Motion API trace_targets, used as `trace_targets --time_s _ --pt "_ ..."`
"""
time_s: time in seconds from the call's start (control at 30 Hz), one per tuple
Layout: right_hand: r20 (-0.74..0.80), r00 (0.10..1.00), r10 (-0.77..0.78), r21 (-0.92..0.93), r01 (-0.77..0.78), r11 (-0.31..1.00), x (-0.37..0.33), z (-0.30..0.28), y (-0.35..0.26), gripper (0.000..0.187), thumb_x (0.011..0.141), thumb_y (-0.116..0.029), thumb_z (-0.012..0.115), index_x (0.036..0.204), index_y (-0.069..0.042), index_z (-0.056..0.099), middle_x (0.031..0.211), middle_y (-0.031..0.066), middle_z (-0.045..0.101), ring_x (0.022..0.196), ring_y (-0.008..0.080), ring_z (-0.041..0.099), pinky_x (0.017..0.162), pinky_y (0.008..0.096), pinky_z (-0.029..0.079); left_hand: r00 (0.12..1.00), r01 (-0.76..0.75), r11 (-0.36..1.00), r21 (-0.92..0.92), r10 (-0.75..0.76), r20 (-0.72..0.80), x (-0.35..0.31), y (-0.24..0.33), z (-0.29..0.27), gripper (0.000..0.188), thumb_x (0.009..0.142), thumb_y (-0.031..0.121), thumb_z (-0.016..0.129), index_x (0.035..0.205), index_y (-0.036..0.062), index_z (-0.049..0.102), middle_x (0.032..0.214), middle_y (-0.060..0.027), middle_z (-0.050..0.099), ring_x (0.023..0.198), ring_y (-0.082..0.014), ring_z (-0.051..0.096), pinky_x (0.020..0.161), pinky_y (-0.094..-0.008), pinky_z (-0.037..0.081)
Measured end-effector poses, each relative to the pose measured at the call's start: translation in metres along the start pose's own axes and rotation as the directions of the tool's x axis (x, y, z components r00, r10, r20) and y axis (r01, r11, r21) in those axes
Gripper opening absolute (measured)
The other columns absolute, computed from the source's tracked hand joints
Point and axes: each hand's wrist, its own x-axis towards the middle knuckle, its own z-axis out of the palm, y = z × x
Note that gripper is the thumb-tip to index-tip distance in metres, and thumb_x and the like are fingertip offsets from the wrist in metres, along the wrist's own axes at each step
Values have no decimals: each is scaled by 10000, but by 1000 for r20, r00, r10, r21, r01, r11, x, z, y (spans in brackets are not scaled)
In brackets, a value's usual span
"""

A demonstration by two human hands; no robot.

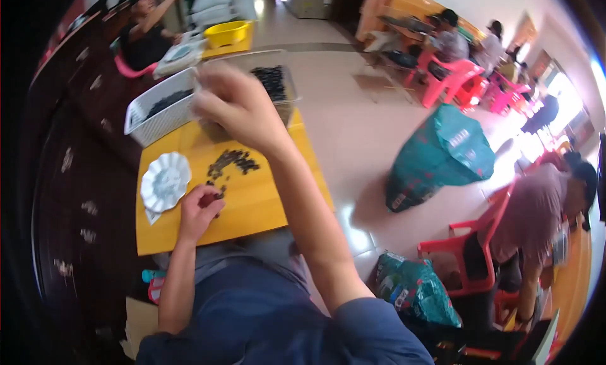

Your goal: A person is sorting small black items from a plastic container onto a table and into a small white plate.

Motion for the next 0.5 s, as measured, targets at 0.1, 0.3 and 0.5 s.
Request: trace_targets --time_s 0.1,0.3,0.5 --pt "117 907 404 280 -420 863 -84 2 82 283 987 -288 632 1121 -39 635 858 5 626 742 79 557 665 230 452 1000 -16 996 -86 15 -10 1 10 0 190 815 13 724 995 18 665 847 9 583 689 -69 553 610 -217 470" --pt "354 695 626 333 -719 610 -163 5 131 282 998 -315 612 1121 -61 615 873 12 633 772 115 595 724 240 474 948 -315 947 63 317 -34 9 28 7 200 795 27 752 980 16 677 847 -24 573 742 -95 562 656 -244 467" --pt "344 734 586 565 -660 495 -154 40 115 436 961 -428 636 1165 -43 608 1006 30 651 800 124 611 762 269 494 921 -377 902 211 389 -14 1 38 1 227 773 36 779 980 35 686 980 -58 644 836 -145 624 717 -269 500"
